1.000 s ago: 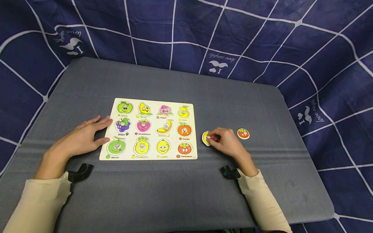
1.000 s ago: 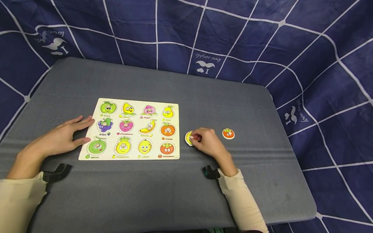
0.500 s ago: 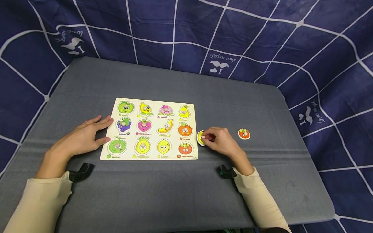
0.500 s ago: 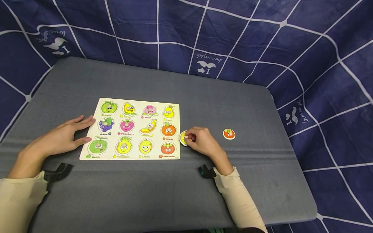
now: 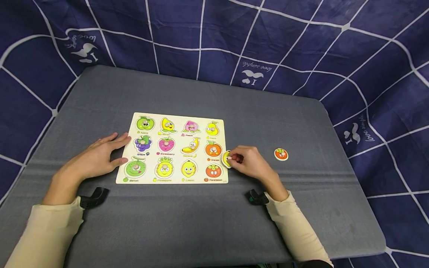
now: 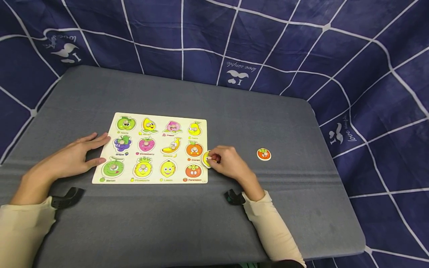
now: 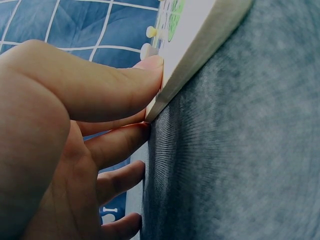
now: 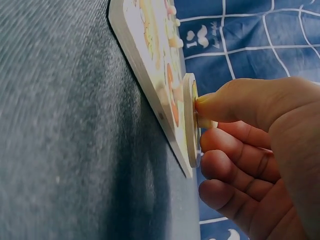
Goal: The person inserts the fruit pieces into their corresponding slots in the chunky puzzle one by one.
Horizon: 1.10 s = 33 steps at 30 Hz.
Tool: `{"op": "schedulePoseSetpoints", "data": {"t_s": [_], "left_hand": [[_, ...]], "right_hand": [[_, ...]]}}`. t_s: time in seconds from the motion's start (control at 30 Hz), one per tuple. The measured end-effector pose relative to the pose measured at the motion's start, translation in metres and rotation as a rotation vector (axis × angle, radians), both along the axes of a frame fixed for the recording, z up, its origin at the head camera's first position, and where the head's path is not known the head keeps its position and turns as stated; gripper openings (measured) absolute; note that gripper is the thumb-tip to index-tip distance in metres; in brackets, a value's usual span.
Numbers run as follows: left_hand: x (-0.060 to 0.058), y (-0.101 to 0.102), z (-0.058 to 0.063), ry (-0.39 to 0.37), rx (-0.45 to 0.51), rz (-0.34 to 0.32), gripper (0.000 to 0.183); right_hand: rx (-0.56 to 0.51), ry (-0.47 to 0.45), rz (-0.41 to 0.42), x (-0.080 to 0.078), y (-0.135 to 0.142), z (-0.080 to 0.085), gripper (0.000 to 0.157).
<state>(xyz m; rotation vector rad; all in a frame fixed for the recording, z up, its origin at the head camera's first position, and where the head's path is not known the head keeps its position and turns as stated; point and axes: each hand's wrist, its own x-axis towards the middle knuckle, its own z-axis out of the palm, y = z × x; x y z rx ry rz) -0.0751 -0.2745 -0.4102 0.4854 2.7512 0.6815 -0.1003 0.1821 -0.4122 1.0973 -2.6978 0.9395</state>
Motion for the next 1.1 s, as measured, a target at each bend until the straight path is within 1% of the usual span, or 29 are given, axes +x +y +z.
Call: {"op": "schedulePoseSetpoints", "data": {"t_s": [0.3,0.67,0.93,1.1], "left_hand": [[-0.001,0.001,-0.001,-0.015,-0.012,0.003,0.074],[0.000,0.001,0.000,-0.010,-0.011,0.006,0.074],[0.000,-0.001,-0.001,-0.021,-0.017,0.007,0.075],[0.000,-0.001,-0.001,-0.012,-0.020,0.003,0.074]], "right_hand": [[-0.003,-0.005,0.035,-0.001,-0.011,0.004,0.004],[-0.003,-0.020,0.078,0.000,-0.030,0.006,0.004],[0.012,-0.014,0.130,-0.001,-0.045,0.004,0.001],[0.023,-0.005,0.152,-0.001,-0.053,0.003,0.004]]}}
